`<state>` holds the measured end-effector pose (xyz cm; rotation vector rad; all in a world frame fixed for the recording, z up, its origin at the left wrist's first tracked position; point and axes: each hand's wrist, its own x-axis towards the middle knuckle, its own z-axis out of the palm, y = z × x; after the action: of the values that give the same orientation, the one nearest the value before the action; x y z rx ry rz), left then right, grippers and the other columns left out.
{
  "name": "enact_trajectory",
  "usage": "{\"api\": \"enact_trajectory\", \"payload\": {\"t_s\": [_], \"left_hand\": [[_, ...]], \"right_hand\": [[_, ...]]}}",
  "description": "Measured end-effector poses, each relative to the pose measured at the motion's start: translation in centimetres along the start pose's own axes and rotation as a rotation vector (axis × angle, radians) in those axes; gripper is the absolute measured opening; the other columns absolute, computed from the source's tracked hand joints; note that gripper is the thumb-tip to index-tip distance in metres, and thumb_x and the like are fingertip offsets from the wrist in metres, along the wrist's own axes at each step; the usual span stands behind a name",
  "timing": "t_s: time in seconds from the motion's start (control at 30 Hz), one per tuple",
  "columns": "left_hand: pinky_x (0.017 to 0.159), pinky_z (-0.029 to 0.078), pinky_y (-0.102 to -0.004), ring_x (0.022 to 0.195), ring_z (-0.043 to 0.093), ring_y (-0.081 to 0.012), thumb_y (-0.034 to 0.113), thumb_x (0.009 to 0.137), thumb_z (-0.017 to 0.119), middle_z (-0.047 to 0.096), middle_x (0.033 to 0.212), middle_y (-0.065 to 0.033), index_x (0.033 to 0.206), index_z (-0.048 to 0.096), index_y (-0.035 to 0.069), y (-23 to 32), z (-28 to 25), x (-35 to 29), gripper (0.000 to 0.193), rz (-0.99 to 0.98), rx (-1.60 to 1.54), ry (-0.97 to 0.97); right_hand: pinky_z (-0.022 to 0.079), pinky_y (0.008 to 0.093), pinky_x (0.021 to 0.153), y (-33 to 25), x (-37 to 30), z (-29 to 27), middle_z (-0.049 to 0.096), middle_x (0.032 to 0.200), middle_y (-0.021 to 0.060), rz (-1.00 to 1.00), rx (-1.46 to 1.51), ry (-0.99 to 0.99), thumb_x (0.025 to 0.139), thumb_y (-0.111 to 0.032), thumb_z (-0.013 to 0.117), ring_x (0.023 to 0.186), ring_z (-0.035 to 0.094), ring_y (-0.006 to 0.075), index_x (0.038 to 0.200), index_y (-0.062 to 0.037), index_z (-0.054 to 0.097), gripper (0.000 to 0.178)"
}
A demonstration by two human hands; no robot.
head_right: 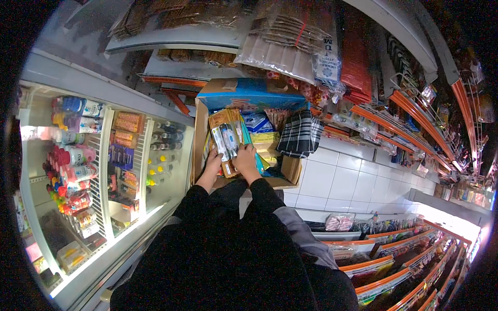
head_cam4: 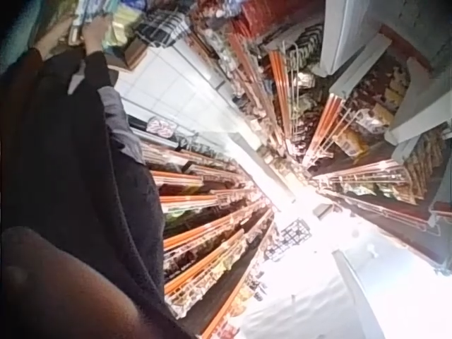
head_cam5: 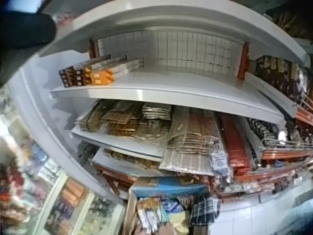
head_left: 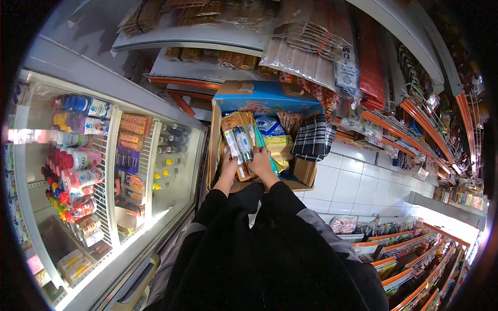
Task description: Stocking grocery store shelves with various packaged items from a box.
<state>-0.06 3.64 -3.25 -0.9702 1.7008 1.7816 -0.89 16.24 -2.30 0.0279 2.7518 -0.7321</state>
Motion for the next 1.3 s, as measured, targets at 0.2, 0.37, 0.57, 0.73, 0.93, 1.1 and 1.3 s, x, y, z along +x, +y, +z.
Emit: {"api": "enact_trajectory", "payload": {"t_s": [0.2,0.37,0.57,0.73,0.93,1.1,1.3], "left_hand": [[0.091,0.034,-0.0307,0.109,0.047,-0.0214,0.009,0.084,0.043,0.049,0.121,-0.0095,0.130,0.036,0.006,0.2,-0.2,-0.6,0.047,0.017,-0.005,0.009],[0.089,0.035,-0.0288,0.106,0.048,-0.0193,0.006,0.082,0.042,0.051,0.118,-0.0080,0.130,0.037,0.004,0.5,-0.6,-1.0,0.048,0.003,-0.147,-0.033],[0.090,0.035,-0.0273,0.108,0.048,-0.0187,0.008,0.084,0.044,0.051,0.119,-0.0079,0.126,0.043,0.005,0.9,0.2,-1.4,0.042,-0.032,-0.108,-0.018],[0.091,0.034,-0.0282,0.108,0.047,-0.0188,0.009,0.084,0.045,0.051,0.119,-0.0088,0.123,0.047,0.005,0.5,0.9,-1.3,0.039,0.060,-0.056,-0.080],[0.089,0.036,-0.0291,0.105,0.047,-0.0201,0.008,0.083,0.046,0.049,0.114,-0.0094,0.121,0.049,0.005,-0.9,-1.0,0.0,0.038,0.134,-0.005,0.008],[0.089,0.036,-0.0296,0.104,0.048,-0.0202,0.009,0.082,0.048,0.047,0.114,-0.0098,0.123,0.046,0.004,1.3,0.5,-1.8,0.042,0.030,0.099,0.052],[0.088,0.037,-0.0293,0.104,0.049,-0.0208,0.010,0.082,0.049,0.046,0.120,-0.0116,0.129,0.039,0.005,2.5,0.7,-2.9,0.048,-0.052,0.038,0.015]], "right_hand": [[0.035,0.0417,0.088,-1.5,1.1,-0.1,0.051,0.101,0.0242,0.219,0.099,-0.087,0.062,-0.019,0.065,0.099,0.043,0.0389,0.099,0.0061,0.052,0.047],[0.044,0.0439,0.078,-2.8,0.7,0.5,0.059,0.091,0.0244,0.214,0.377,-0.144,0.067,-0.021,0.064,0.087,0.057,0.0391,0.094,0.0014,0.054,0.037],[0.041,0.0474,0.075,-0.5,-0.5,1.0,0.056,0.086,0.0245,0.198,0.443,0.153,0.069,-0.017,0.063,0.086,0.052,0.0419,0.091,0.0036,0.058,0.031],[0.029,0.0467,0.081,0.9,-0.6,1.4,0.053,0.093,0.0236,0.347,0.265,0.136,0.069,-0.014,0.061,0.097,0.041,0.0379,0.095,0.0028,0.057,0.032],[0.037,0.0462,0.082,-1.6,-0.7,0.5,0.055,0.094,0.0257,0.410,0.163,0.038,0.069,-0.024,0.062,0.096,0.048,0.0391,0.101,-0.0028,0.055,0.039],[0.039,0.0458,0.082,-1.4,-0.8,-0.4,0.052,0.095,0.0286,0.396,0.260,0.038,0.071,-0.027,0.062,0.093,0.050,0.0424,0.102,-0.0012,0.052,0.042],[0.045,0.0437,0.075,-1.9,-1.0,-1.0,0.050,0.099,0.0248,0.224,0.201,0.053,0.070,-0.020,0.066,0.092,0.050,0.0400,0.095,0.0053,0.050,0.039]]}}
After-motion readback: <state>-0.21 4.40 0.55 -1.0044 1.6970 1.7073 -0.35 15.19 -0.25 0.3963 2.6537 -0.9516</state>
